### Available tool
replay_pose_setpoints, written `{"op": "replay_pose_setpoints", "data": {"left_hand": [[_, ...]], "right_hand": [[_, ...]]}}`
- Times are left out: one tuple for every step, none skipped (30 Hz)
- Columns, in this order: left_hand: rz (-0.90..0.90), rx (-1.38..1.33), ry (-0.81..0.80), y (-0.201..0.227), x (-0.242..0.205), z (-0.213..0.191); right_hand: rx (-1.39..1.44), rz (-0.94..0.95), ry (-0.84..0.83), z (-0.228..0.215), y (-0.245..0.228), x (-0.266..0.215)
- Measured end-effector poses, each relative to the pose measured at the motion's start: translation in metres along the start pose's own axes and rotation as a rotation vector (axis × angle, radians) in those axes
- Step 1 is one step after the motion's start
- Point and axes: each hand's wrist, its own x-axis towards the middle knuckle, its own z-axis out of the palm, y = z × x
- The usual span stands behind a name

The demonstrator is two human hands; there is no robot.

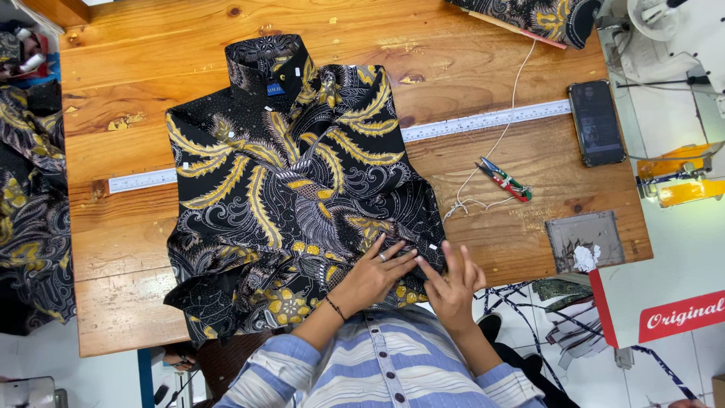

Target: The person smooths a patterned shirt on a wooden table, then uses shears to trim loose threads and excess fabric along the shirt's edges. The person repeatedly adjusts the shirt and cuts small sections of thread.

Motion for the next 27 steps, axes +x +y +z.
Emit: {"op": "replay_pose_setpoints", "data": {"left_hand": [[0.002, -0.033, 0.002, -0.001, -0.005, 0.0], [0.005, -0.066, 0.003, -0.001, -0.008, -0.001], [-0.012, -0.101, 0.026, -0.001, -0.01, -0.002], [-0.029, -0.136, 0.049, 0.001, -0.012, -0.003], [-0.048, -0.17, 0.071, 0.003, -0.013, -0.005], [-0.054, -0.125, 0.079, 0.007, -0.014, -0.006], [-0.059, -0.079, 0.088, 0.013, -0.012, -0.005], [-0.065, -0.034, 0.097, 0.019, -0.009, -0.004], [-0.042, -0.018, 0.09, 0.025, -0.003, -0.001], [-0.019, -0.002, 0.083, 0.032, 0.004, 0.003], [0.002, 0.012, 0.074, 0.036, 0.008, 0.005], [-0.034, -0.01, 0.101, 0.038, 0.01, 0.007], [-0.068, -0.033, 0.129, 0.038, 0.014, 0.009], [-0.102, -0.055, 0.156, 0.037, 0.016, 0.011], [-0.43, -0.255, 0.062, 0.033, 0.017, 0.014], [-0.757, -0.454, -0.036, 0.027, 0.017, 0.016], [-1.085, -0.651, -0.135, 0.02, 0.015, 0.018], [-1.045, -1.039, 0.14, 0.009, 0.014, 0.019], [-0.964, -1.414, 0.428, -0.005, 0.014, 0.021], [-0.835, -1.773, 0.728, -0.016, 0.012, 0.025], [-0.841, -1.82, 0.733, -0.024, 0.009, 0.029], [-0.845, -1.867, 0.739, -0.031, 0.007, 0.034], [-0.851, -1.915, 0.746, -0.036, 0.004, 0.039], [-0.861, -1.913, 0.761, -0.039, 0.003, 0.044], [-0.873, -1.911, 0.778, -0.041, 0.002, 0.049], [-0.886, -1.909, 0.795, -0.042, 0.001, 0.052], [-0.91, -1.906, 0.79, -0.042, -0.001, 0.054]], "right_hand": [[0.003, 0.011, -0.033, -0.001, 0.001, 0.001], [0.006, 0.021, -0.066, -0.001, 0.001, 0.002], [0.061, 0.063, -0.064, -0.001, 0.003, 0.003], [0.116, 0.104, -0.062, -0.001, 0.005, 0.003], [0.174, 0.147, -0.06, 0.0, 0.005, 0.003], [0.186, 0.154, -0.063, 0.001, 0.006, 0.002], [0.2, 0.159, -0.064, 0.002, 0.007, 0.0], [0.213, 0.165, -0.066, 0.003, 0.008, -0.002], [0.199, 0.157, -0.075, 0.004, 0.011, -0.002], [0.185, 0.149, -0.083, 0.005, 0.016, 0.0], [0.172, 0.142, -0.094, 0.006, 0.021, 0.001], [0.206, 0.173, -0.148, 0.006, 0.029, 0.004], [0.238, 0.205, -0.2, 0.007, 0.041, 0.012], [0.27, 0.237, -0.252, 0.006, 0.055, 0.021], [0.343, 0.269, -0.184, 0.004, 0.072, 0.032], [0.416, 0.3, -0.115, 0.004, 0.089, 0.045], [0.257, 0.268, -0.052, 0.003, 0.108, 0.059], [0.099, 0.234, 0.012, 0.001, 0.127, 0.072], [-0.029, 0.181, 0.026, 0.0, 0.145, 0.085], [-0.157, 0.127, 0.042, -0.002, 0.161, 0.095], [-0.179, 0.165, 0.022, -0.004, 0.174, 0.103], [-0.202, 0.203, 0.002, -0.005, 0.185, 0.11], [-0.223, 0.24, -0.02, -0.007, 0.193, 0.116], [-0.246, 0.243, -0.039, -0.01, 0.198, 0.121], [-0.269, 0.246, -0.06, -0.013, 0.2, 0.125], [-0.292, 0.249, -0.08, -0.013, 0.198, 0.129], [-0.31, 0.204, -0.024, -0.014, 0.192, 0.13]]}}
